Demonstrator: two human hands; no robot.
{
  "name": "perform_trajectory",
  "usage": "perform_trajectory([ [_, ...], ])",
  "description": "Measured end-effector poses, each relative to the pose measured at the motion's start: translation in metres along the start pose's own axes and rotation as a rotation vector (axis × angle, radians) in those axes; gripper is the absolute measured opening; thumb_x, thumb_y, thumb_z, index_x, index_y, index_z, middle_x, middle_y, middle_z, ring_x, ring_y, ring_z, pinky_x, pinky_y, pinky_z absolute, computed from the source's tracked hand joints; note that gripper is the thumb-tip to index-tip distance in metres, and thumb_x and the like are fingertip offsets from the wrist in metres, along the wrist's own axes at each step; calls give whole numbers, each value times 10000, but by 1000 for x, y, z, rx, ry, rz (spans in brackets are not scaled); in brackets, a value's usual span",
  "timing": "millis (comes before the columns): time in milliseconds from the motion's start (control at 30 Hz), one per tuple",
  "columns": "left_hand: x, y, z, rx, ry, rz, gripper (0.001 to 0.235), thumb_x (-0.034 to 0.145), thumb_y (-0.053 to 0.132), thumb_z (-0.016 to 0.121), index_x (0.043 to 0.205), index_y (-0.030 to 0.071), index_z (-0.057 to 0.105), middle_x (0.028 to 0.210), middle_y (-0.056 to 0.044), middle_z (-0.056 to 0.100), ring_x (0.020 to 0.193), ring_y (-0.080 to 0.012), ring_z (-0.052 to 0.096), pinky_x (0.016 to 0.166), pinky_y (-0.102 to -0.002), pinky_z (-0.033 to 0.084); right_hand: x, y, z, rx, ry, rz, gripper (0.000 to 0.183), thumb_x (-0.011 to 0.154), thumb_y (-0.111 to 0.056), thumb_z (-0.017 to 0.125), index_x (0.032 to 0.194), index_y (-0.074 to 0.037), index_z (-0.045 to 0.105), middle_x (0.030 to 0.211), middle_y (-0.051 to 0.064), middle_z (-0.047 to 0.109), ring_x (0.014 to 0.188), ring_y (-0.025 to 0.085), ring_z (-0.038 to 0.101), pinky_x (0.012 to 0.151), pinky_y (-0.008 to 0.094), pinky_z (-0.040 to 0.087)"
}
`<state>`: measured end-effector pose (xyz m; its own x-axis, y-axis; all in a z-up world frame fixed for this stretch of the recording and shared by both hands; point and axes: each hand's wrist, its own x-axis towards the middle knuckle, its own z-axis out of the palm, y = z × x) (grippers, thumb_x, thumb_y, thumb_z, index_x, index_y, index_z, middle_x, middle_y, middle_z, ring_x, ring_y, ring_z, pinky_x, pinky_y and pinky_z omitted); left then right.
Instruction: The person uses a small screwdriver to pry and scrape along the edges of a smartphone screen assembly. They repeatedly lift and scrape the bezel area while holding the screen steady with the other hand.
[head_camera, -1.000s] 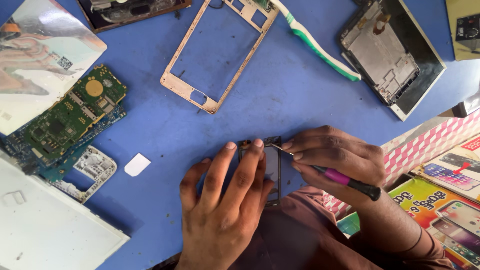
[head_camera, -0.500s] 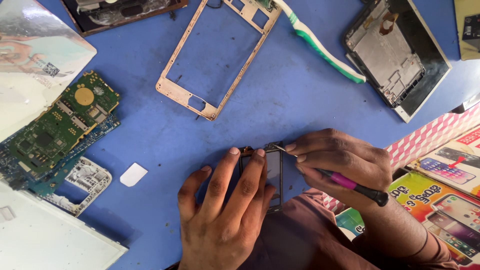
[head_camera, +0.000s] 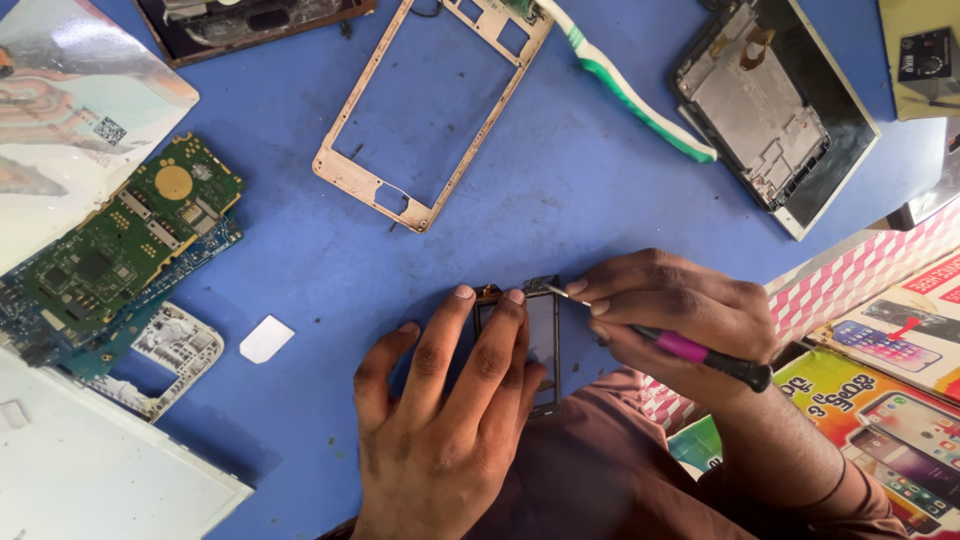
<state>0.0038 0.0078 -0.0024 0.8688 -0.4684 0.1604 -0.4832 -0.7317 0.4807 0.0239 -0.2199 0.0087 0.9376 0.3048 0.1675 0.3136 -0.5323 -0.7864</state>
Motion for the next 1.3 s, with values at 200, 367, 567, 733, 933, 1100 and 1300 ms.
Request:
perform_trajectory([
  [200, -1, -1, 1, -16, 3, 3, 233, 974, 360, 743, 997, 134, 796, 1371, 53, 657, 1282, -215, 583, 1005, -479, 415, -4, 1, 1, -27, 4, 20, 202, 834, 51, 807, 952, 4, 650, 1006, 174, 743, 982, 281, 781, 816, 350, 661],
  [367, -2, -1, 1, -19, 9, 5, 234, 984, 359, 736, 1020, 136, 800, 1363, 55, 656, 1287, -216, 579, 1008, -478, 413, -6, 1, 0, 55, 21, 58, 192, 869, 40, 801, 968, -4, 643, 1026, 164, 745, 1024, 290, 789, 815, 338, 673],
  [567, -2, 0, 2, -24, 7, 1, 237, 985, 366, 732, 994, 136, 791, 1362, 53, 663, 1284, -217, 581, 1002, -484, 417, -4, 3, 2, 0, -5, -4, 185, 836, 26, 802, 953, 3, 661, 1000, 186, 742, 992, 295, 778, 845, 383, 659],
  [733, -2, 0, 2, -25, 15, 0, 230, 982, 356, 735, 1002, 134, 790, 1360, 50, 666, 1287, -221, 581, 1002, -485, 419, -5, 2, 3, -49, 3, 0, 214, 832, 13, 823, 972, 9, 661, 1006, 181, 749, 1003, 298, 784, 841, 369, 670],
  [933, -1, 0, 1, -21, 19, 0, 230, 978, 357, 740, 1013, 135, 791, 1364, 50, 664, 1288, -218, 583, 1003, -483, 416, -3, 3, 1, 68, -5, -12, 208, 839, 35, 814, 969, -14, 660, 1001, 154, 742, 1013, 290, 781, 876, 387, 666],
  [1100, -1, 0, 1, -26, 21, 0, 237, 982, 358, 737, 1015, 130, 790, 1363, 48, 663, 1289, -218, 580, 1008, -485, 413, -3, 2, 2, 2, -7, -12, 209, 828, 49, 809, 969, 1, 662, 1013, 176, 746, 995, 292, 778, 848, 381, 660],
  [1300, 0, 1, 0, -19, 19, -1, 234, 979, 350, 740, 1027, 126, 784, 1346, 46, 665, 1286, -219, 584, 1004, -492, 413, -4, 2, 1, -10, -5, 9, 217, 837, 25, 825, 964, -2, 652, 1017, 164, 744, 1014, 294, 784, 855, 374, 671],
])
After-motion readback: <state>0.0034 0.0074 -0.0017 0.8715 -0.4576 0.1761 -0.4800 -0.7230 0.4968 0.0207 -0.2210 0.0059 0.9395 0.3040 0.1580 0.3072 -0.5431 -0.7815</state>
